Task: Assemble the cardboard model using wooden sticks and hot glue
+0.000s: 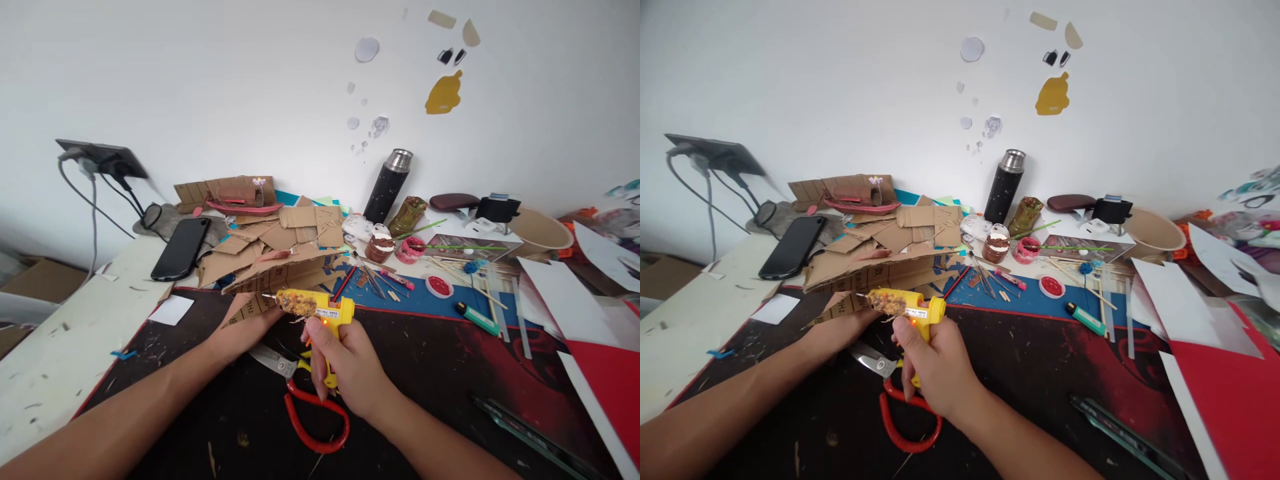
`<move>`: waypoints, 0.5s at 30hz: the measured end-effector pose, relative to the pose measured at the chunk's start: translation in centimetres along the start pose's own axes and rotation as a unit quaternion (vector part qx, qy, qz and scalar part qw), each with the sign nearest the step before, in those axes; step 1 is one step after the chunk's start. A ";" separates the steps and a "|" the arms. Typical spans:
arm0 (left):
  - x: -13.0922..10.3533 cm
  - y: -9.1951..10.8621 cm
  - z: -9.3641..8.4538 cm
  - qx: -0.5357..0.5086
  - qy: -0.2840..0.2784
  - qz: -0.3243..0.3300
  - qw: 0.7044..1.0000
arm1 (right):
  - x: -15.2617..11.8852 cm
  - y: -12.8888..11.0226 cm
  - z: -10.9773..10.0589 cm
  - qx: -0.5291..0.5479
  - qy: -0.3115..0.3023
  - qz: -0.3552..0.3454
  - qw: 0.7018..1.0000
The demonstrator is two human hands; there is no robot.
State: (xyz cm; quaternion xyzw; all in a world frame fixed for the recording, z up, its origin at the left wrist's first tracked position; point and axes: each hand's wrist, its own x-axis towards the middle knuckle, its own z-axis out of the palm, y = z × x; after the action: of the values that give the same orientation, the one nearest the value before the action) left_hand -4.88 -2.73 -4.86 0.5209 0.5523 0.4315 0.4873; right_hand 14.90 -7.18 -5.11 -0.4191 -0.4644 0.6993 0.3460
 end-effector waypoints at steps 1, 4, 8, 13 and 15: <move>0.0 -0.1 0.0 0.023 0.009 0.016 1.000 | 0.0 0.0 0.0 0.001 0.000 0.000 1.000; -0.1 -0.2 0.1 0.046 0.015 0.032 0.998 | 0.0 0.0 0.0 0.004 -0.001 0.000 1.000; -0.2 0.3 0.3 0.043 0.008 0.058 0.997 | 0.0 0.0 0.1 -0.001 -0.004 0.003 1.000; 0.0 0.3 0.5 0.115 0.007 0.111 0.987 | -0.1 -0.1 0.1 -0.007 -0.006 0.010 1.000; 0.1 0.0 0.5 0.144 0.020 0.122 0.982 | -0.1 0.0 0.2 -0.002 -0.008 0.010 1.000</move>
State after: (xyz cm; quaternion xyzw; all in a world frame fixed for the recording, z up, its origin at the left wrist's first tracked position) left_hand -4.42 -2.68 -4.94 0.6409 0.5502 0.4138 0.3396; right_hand 14.80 -7.30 -5.04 -0.4190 -0.4641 0.7051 0.3345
